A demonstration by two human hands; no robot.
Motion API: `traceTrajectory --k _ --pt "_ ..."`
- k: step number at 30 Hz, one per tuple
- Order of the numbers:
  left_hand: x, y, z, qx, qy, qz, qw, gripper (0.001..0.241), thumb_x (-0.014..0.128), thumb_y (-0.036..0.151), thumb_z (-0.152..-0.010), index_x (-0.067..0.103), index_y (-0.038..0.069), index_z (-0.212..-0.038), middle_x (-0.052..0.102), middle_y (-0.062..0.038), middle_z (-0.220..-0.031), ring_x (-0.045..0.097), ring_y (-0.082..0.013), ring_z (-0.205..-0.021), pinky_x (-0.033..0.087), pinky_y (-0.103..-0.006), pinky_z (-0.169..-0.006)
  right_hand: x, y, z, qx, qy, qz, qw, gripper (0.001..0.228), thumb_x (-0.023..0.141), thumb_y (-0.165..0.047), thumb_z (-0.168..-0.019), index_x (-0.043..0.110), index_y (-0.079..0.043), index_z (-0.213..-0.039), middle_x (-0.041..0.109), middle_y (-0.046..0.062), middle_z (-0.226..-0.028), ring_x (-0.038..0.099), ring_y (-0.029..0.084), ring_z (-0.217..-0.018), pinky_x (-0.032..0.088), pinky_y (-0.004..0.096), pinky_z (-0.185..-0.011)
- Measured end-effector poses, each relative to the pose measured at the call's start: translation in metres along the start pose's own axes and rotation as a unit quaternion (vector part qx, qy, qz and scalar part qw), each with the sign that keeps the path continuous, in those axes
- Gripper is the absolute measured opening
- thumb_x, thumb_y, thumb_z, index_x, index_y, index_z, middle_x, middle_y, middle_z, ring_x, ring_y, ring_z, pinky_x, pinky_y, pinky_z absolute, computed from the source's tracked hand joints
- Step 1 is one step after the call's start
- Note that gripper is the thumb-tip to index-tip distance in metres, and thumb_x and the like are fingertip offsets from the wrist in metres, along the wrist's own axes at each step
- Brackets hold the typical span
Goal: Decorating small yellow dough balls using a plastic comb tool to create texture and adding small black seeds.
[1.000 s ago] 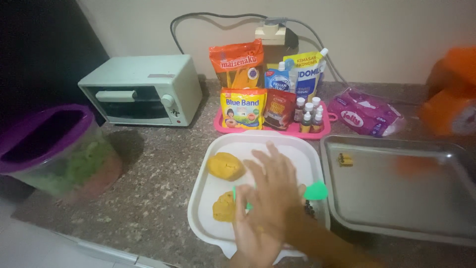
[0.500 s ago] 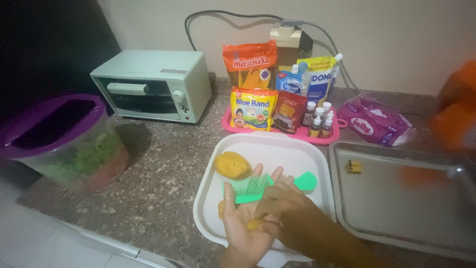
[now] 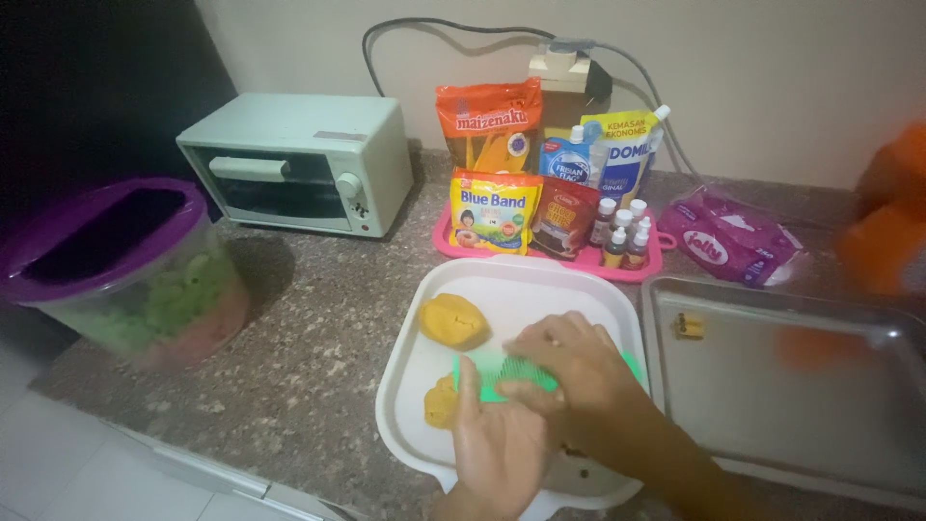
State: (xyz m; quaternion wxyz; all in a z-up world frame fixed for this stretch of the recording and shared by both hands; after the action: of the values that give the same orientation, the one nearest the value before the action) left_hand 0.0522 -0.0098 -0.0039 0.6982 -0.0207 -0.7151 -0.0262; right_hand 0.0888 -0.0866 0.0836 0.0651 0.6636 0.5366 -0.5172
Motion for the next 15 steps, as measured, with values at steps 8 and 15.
traceTrajectory --k 8,15 --pt "0.011 -0.047 -0.005 -0.104 -0.113 0.457 0.876 0.061 0.063 0.038 -0.100 0.045 0.008 -0.150 0.046 -0.005 -0.151 0.037 -0.0154 -0.137 0.020 -0.0350 -0.120 0.018 0.006 -0.007 0.041 0.053 0.112 0.991 0.046 0.037 -0.037 -0.099 0.060 -0.017 -0.134 0.059 0.008 -0.130 0.047 0.030 -0.125 0.035 0.051 -0.096" --pt "0.050 -0.056 0.021 -0.040 -0.233 0.042 0.971 0.053 0.045 0.052 -0.107 0.047 0.034 -0.156 0.034 0.013 -0.168 0.026 -0.0066 -0.155 0.011 -0.0305 -0.132 -0.007 0.008 -0.012 0.069 0.104 0.167 0.978 0.042 0.035 -0.032 -0.100 0.063 -0.014 -0.126 0.060 0.009 -0.129 0.048 0.030 -0.124 0.032 0.054 -0.101"
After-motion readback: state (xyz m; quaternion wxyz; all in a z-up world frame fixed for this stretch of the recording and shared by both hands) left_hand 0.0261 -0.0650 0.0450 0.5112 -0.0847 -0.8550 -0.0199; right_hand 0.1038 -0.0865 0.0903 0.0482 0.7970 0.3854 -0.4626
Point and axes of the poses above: each hand's wrist, its own z-axis away from the middle knuckle, its own x-axis out of the palm, y = z × x, the point moved 5 cm from there along -z, towards the middle knuckle
